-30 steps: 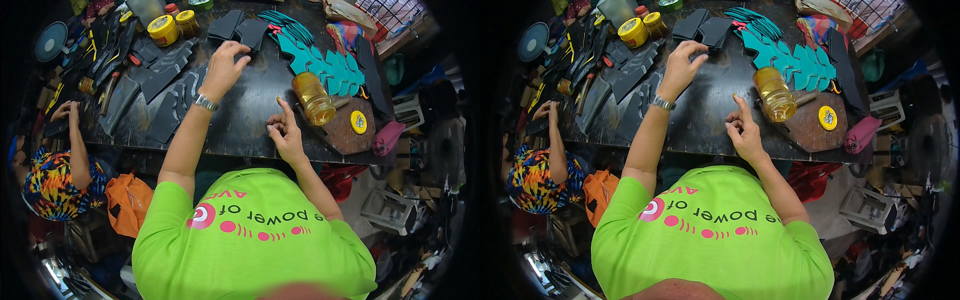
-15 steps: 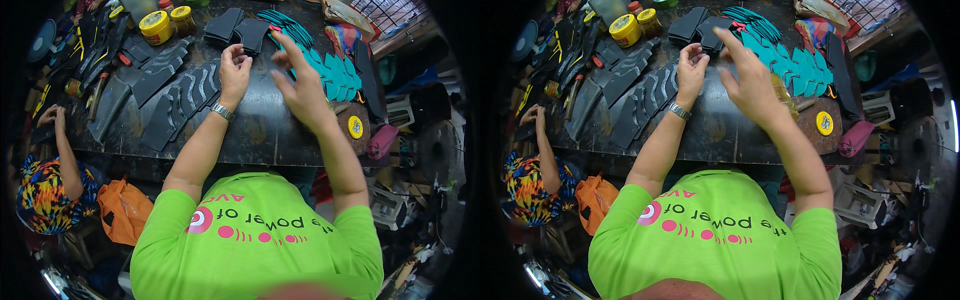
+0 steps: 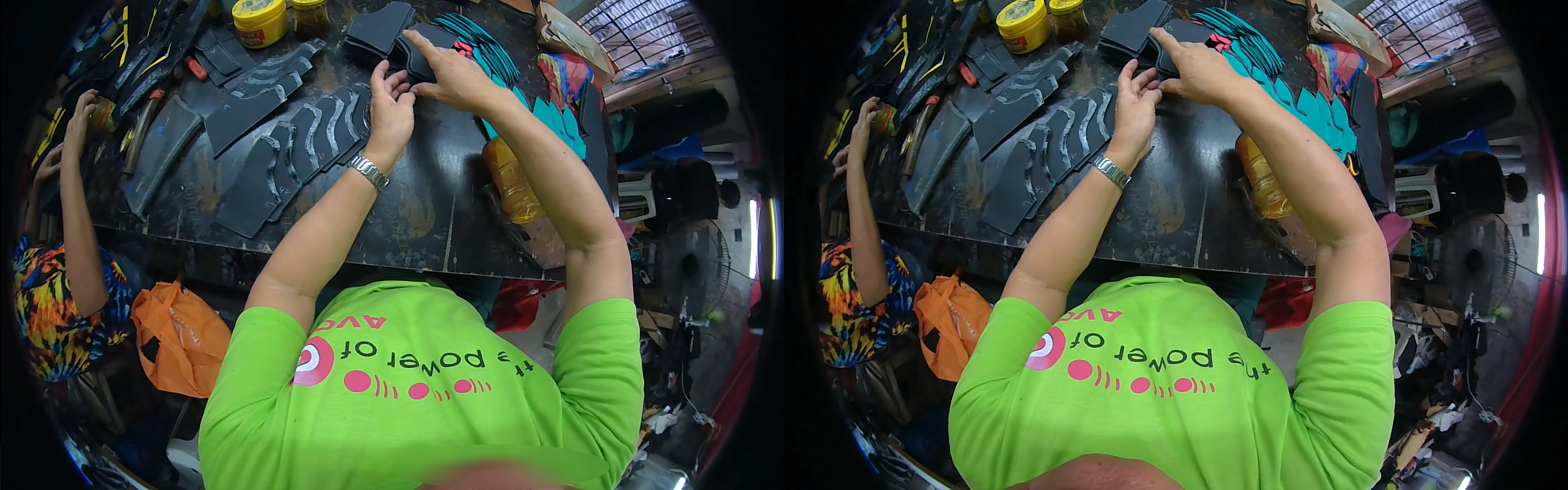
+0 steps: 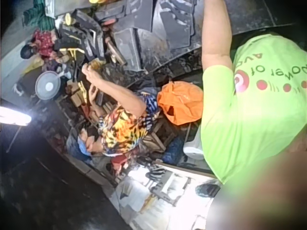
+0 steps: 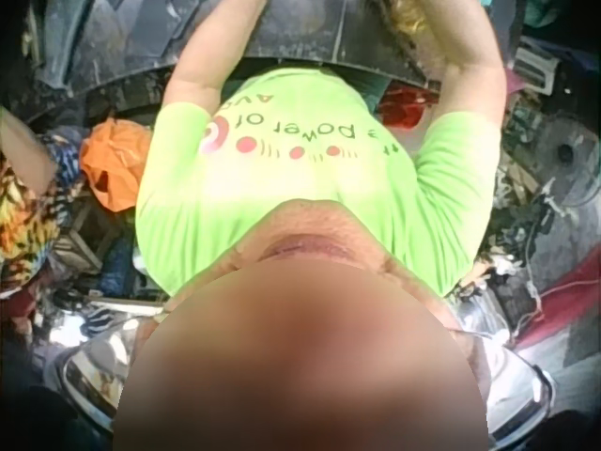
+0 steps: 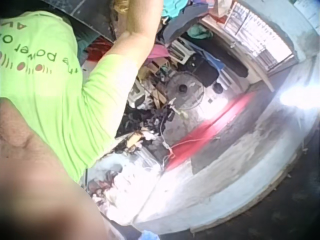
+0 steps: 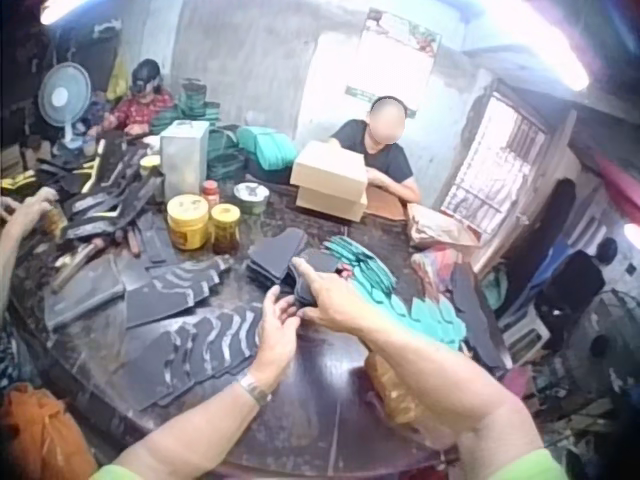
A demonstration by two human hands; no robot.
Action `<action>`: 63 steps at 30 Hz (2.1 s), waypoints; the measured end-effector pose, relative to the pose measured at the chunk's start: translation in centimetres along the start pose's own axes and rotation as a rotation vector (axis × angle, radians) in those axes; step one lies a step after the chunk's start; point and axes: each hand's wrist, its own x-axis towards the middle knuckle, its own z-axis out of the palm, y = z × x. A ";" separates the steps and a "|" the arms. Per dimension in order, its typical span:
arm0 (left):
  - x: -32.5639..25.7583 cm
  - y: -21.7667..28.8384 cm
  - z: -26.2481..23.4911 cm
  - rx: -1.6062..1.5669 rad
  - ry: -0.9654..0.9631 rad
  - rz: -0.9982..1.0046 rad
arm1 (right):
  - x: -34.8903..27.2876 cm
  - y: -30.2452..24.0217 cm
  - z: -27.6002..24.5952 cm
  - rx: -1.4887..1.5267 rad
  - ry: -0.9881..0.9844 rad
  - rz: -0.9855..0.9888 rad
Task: The person picks up black and teal cut pieces from a cluttered work table, turns them over, and stacks them by color. They handle the pieces one at a time, occasionally shifting other items on the table to reach the next piece.
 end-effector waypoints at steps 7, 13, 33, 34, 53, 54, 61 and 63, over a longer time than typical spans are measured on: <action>0.4 0.2 -0.5 -0.029 -0.021 -0.006 | 0.9 0.6 0.6 0.058 0.105 0.058; 0.2 0.2 -0.2 -0.029 0.017 -0.038 | 0.5 1.5 0.2 0.074 0.153 0.029; 0.1 1.3 -0.4 -0.149 -0.049 -0.108 | 0.4 1.8 -0.6 0.125 0.116 0.054; 0.1 1.2 -0.4 -0.165 -0.056 -0.102 | 0.4 1.8 -0.6 0.115 0.104 0.069; 1.0 -1.9 -1.2 0.301 -0.101 -0.016 | -0.2 1.9 -0.4 0.109 0.040 -0.069; 1.0 -1.9 -1.3 0.347 -0.106 -0.017 | -0.2 1.9 -0.3 0.118 0.063 -0.093; 0.5 -1.2 -1.3 0.516 -0.137 0.118 | -0.2 2.6 -0.2 0.196 0.068 -0.077; 0.4 -1.0 -1.2 0.502 -0.139 0.103 | -0.3 2.8 0.1 0.185 0.076 -0.097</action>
